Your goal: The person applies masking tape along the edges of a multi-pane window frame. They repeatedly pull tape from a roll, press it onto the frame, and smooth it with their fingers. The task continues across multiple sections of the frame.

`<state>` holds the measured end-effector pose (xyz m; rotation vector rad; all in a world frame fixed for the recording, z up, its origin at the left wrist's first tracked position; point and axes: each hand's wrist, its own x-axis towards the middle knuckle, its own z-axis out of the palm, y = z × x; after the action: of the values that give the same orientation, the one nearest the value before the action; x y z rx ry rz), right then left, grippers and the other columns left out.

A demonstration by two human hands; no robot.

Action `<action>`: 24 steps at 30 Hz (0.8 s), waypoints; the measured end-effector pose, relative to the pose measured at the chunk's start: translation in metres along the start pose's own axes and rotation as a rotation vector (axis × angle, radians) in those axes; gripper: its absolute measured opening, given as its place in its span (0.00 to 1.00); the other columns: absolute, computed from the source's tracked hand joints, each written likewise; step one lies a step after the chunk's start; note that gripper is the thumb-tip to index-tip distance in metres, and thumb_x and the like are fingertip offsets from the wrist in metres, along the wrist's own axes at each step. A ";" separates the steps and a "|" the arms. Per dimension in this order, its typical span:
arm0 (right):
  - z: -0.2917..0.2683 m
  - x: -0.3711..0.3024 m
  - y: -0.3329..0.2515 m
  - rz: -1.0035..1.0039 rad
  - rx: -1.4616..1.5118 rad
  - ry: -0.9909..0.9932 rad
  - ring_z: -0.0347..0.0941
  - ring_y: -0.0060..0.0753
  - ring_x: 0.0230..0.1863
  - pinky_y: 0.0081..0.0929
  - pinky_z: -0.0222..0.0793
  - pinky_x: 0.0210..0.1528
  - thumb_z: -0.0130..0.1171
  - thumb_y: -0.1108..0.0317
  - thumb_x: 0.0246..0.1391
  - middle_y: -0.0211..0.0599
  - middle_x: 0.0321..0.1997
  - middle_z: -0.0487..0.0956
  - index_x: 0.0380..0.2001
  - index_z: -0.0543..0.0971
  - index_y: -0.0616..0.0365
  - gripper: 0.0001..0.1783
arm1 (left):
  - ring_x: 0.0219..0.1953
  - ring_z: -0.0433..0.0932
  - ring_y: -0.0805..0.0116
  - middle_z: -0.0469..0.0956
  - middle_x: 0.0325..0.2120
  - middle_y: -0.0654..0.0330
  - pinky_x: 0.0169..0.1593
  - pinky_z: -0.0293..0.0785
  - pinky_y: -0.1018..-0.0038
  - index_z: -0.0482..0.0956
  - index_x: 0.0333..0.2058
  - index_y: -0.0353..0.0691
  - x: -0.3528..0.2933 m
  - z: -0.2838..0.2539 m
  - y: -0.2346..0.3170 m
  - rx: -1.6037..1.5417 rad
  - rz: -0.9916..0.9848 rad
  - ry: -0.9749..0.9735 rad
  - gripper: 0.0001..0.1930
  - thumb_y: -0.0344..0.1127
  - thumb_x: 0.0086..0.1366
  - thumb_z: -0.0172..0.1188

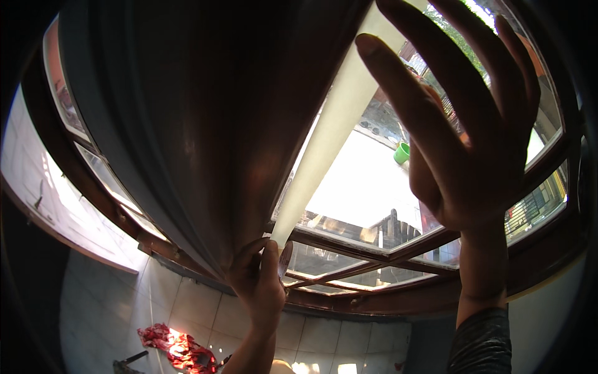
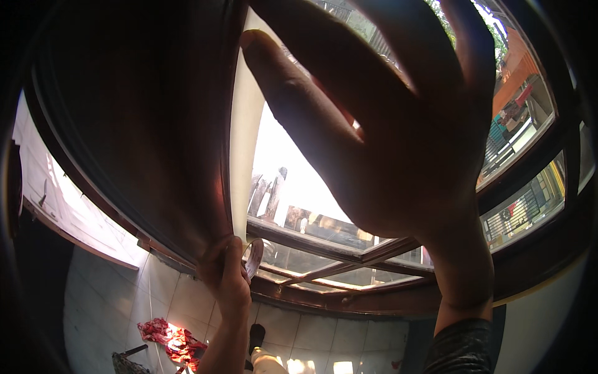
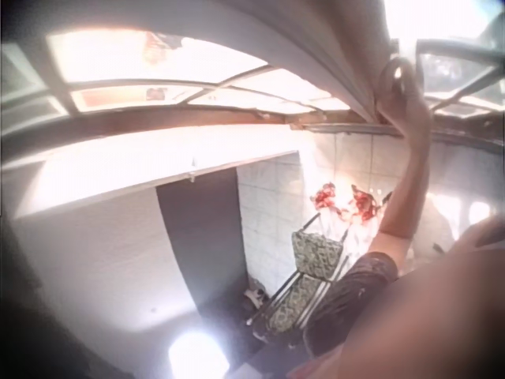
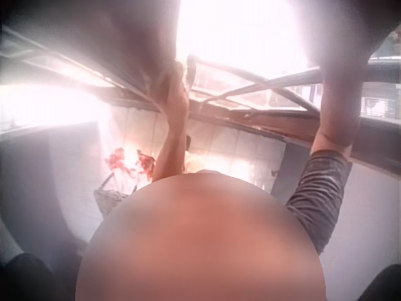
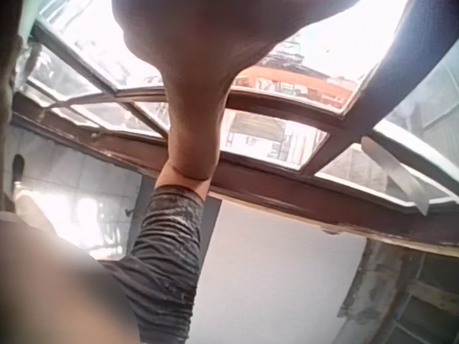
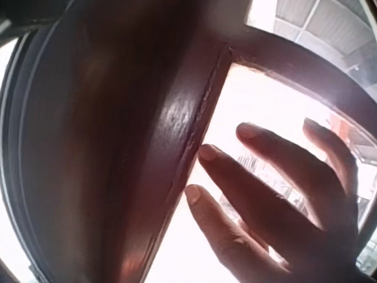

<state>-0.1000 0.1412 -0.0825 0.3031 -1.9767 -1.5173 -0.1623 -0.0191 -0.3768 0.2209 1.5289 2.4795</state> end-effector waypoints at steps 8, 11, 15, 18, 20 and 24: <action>-0.008 -0.002 0.006 -0.091 0.001 -0.042 0.76 0.50 0.72 0.54 0.69 0.71 0.65 0.79 0.63 0.41 0.72 0.81 0.65 0.86 0.42 0.30 | 0.25 0.66 0.88 0.75 0.21 0.72 0.29 0.55 0.81 0.88 0.42 0.29 0.002 0.000 0.003 -0.016 -0.006 -0.027 0.05 0.26 0.74 0.69; -0.010 -0.004 0.010 -0.124 0.005 -0.055 0.77 0.49 0.72 0.51 0.71 0.70 0.64 0.80 0.62 0.42 0.72 0.81 0.66 0.86 0.43 0.30 | 0.25 0.66 0.87 0.76 0.21 0.71 0.29 0.56 0.80 0.88 0.41 0.29 0.007 0.000 0.009 0.032 -0.021 -0.039 0.05 0.26 0.73 0.69; -0.012 -0.004 0.014 -0.153 0.013 -0.068 0.78 0.49 0.71 0.48 0.75 0.67 0.63 0.81 0.62 0.44 0.72 0.81 0.66 0.86 0.44 0.31 | 0.20 0.64 0.86 0.75 0.21 0.71 0.25 0.54 0.79 0.88 0.37 0.31 0.017 -0.004 0.009 0.148 0.045 -0.055 0.06 0.29 0.72 0.69; -0.016 -0.003 0.020 -0.182 0.022 -0.084 0.79 0.49 0.70 0.45 0.77 0.66 0.63 0.82 0.62 0.45 0.72 0.81 0.66 0.86 0.46 0.31 | 0.19 0.64 0.85 0.76 0.22 0.69 0.23 0.54 0.79 0.88 0.35 0.31 0.018 -0.001 0.014 0.152 0.043 -0.072 0.06 0.29 0.70 0.69; -0.016 -0.002 0.024 -0.213 0.035 -0.090 0.79 0.48 0.69 0.43 0.78 0.65 0.63 0.83 0.62 0.46 0.71 0.81 0.66 0.86 0.46 0.31 | 0.21 0.68 0.83 0.79 0.25 0.67 0.25 0.57 0.79 0.88 0.35 0.31 0.019 -0.001 0.017 0.151 0.046 -0.077 0.06 0.29 0.69 0.69; -0.013 0.000 0.032 -0.251 0.096 -0.085 0.82 0.47 0.66 0.38 0.82 0.60 0.63 0.83 0.63 0.47 0.70 0.82 0.66 0.86 0.49 0.30 | 0.30 0.75 0.79 0.82 0.32 0.64 0.35 0.67 0.78 0.88 0.35 0.31 0.023 -0.002 0.026 0.200 0.099 -0.106 0.05 0.28 0.68 0.70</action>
<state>-0.0863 0.1409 -0.0512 0.5533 -2.1471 -1.6129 -0.1877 -0.0260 -0.3537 0.4640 1.7596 2.3432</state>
